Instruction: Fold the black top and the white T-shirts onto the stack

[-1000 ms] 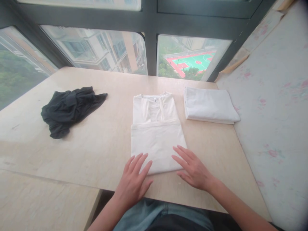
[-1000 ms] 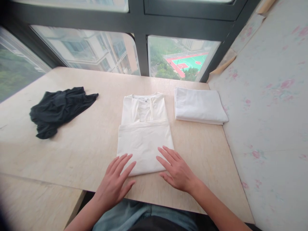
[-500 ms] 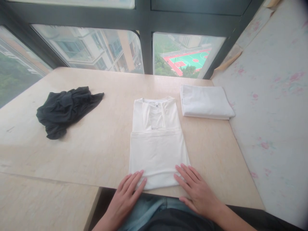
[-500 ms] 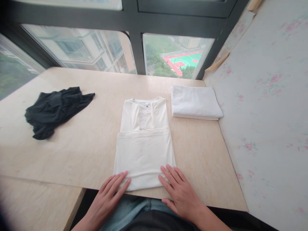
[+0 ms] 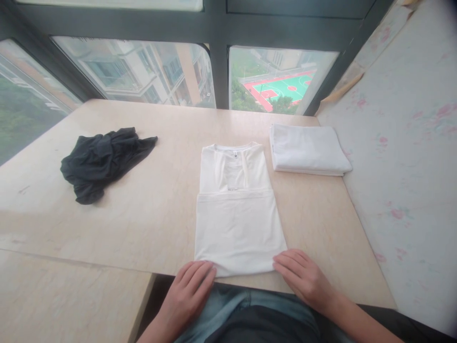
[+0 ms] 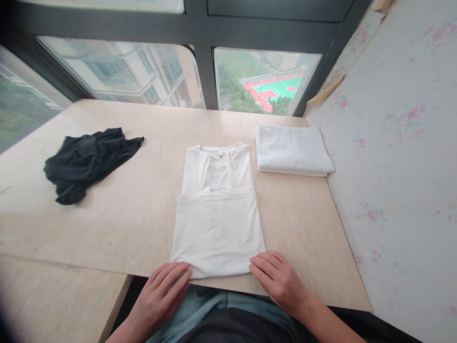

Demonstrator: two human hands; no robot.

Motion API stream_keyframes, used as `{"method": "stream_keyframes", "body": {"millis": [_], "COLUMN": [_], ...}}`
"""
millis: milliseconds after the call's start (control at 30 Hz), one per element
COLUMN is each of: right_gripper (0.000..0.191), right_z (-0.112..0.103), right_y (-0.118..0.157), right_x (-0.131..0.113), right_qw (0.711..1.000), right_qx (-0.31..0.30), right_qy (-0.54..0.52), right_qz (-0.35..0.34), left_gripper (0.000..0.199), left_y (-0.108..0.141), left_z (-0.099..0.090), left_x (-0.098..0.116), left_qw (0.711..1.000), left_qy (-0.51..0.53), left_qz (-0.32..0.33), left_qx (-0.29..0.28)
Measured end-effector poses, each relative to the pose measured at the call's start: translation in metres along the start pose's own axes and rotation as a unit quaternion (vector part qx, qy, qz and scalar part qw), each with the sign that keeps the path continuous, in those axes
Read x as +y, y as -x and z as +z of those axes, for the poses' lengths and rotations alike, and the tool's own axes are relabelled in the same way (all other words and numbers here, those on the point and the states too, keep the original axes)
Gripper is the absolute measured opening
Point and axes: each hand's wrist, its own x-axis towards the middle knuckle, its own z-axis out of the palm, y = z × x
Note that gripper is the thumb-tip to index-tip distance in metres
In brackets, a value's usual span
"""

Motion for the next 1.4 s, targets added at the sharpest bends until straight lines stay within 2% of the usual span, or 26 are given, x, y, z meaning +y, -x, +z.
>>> {"method": "stream_keyframes", "body": {"millis": [100, 233, 367, 433, 667, 833, 900, 967, 1067, 1133, 1233, 1333, 1400], "right_gripper": [0.036, 0.034, 0.031, 0.028, 0.02, 0.014, 0.018, 0.024, 0.031, 0.03, 0.027, 0.024, 0.021], "right_z": [-0.002, -0.004, -0.005, -0.005, -0.007, -0.005, -0.004, -0.004, -0.008, -0.01, -0.011, -0.012, -0.017], "right_y": [0.003, 0.004, -0.001, -0.004, -0.018, -0.025, -0.025, -0.023, -0.017, -0.013, -0.01, -0.009, -0.011], "right_x": [0.005, 0.01, 0.012, 0.014, 0.017, 0.017, 0.018, 0.02, 0.024, 0.026, 0.027, 0.023, 0.017], "right_qw": [1.0, 1.0, 1.0, 0.998, 0.971, 0.943, 0.946, 0.962, 0.986, 0.992, 0.993, 0.993, 0.992], "right_qx": [-0.015, -0.008, 0.001, 0.007, 0.028, 0.069, 0.09, 0.096, 0.048, 0.0, -0.036, -0.025, -0.005], "right_qy": [0.001, 0.007, -0.028, -0.058, -0.164, -0.19, -0.178, -0.16, -0.125, -0.109, -0.104, -0.098, -0.103], "right_qz": [-0.013, -0.007, 0.01, 0.036, 0.174, 0.265, 0.254, 0.2, 0.103, 0.066, 0.05, 0.054, 0.07], "left_gripper": [0.022, 0.021, 0.019, 0.017, 0.021, 0.027, 0.028, 0.026, 0.026, 0.027, 0.027, 0.026, 0.024], "left_y": [-0.009, -0.01, -0.011, -0.015, -0.029, -0.035, -0.035, -0.032, -0.021, -0.012, -0.002, 0.002, 0.001], "left_z": [-0.004, -0.007, -0.003, -0.001, -0.001, -0.001, -0.002, -0.003, -0.003, -0.001, 0.003, 0.001, -0.008], "left_x": [-0.001, -0.005, -0.003, 0.001, 0.011, 0.012, 0.008, 0.002, -0.008, -0.013, -0.018, -0.02, -0.019], "left_qw": [1.0, 1.0, 0.999, 0.999, 0.996, 0.996, 0.997, 0.997, 0.996, 0.994, 0.991, 0.986, 0.977], "left_qy": [-0.008, 0.0, 0.031, 0.039, 0.025, 0.005, 0.013, 0.023, 0.042, 0.059, 0.081, 0.112, 0.154], "left_qz": [0.011, 0.029, 0.013, -0.012, -0.061, -0.069, -0.071, -0.075, -0.083, -0.091, -0.103, -0.123, -0.15], "left_qx": [-0.005, -0.01, 0.022, 0.016, -0.061, -0.058, -0.038, -0.019, -0.002, 0.005, 0.011, 0.012, 0.009]}}
